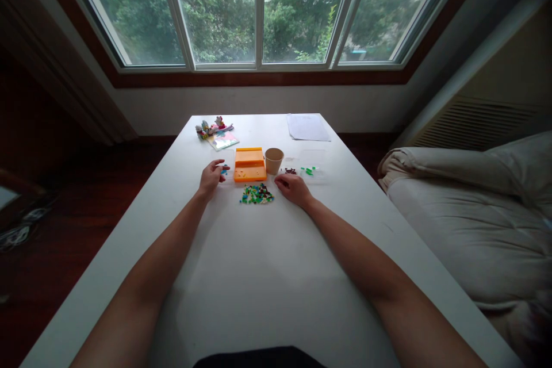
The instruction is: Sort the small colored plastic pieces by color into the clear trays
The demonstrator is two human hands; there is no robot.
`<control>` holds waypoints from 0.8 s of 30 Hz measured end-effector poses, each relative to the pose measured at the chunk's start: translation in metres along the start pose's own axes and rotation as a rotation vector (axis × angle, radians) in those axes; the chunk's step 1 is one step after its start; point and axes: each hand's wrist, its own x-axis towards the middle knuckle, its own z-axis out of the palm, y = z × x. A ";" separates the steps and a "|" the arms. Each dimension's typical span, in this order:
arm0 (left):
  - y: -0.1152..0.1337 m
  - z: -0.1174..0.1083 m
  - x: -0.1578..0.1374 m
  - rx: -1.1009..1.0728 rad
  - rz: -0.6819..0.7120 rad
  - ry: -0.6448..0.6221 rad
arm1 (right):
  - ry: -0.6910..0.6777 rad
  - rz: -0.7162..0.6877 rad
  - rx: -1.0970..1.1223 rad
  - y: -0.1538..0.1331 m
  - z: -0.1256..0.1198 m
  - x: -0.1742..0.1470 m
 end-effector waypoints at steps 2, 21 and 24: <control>-0.004 0.001 -0.003 0.018 0.033 0.000 | -0.007 0.000 0.000 0.000 0.000 0.000; -0.006 0.017 -0.039 0.680 0.415 -0.249 | -0.182 -0.220 -0.166 -0.020 0.010 0.002; -0.004 0.018 -0.042 0.713 0.453 -0.302 | -0.186 -0.204 -0.195 -0.019 0.008 0.001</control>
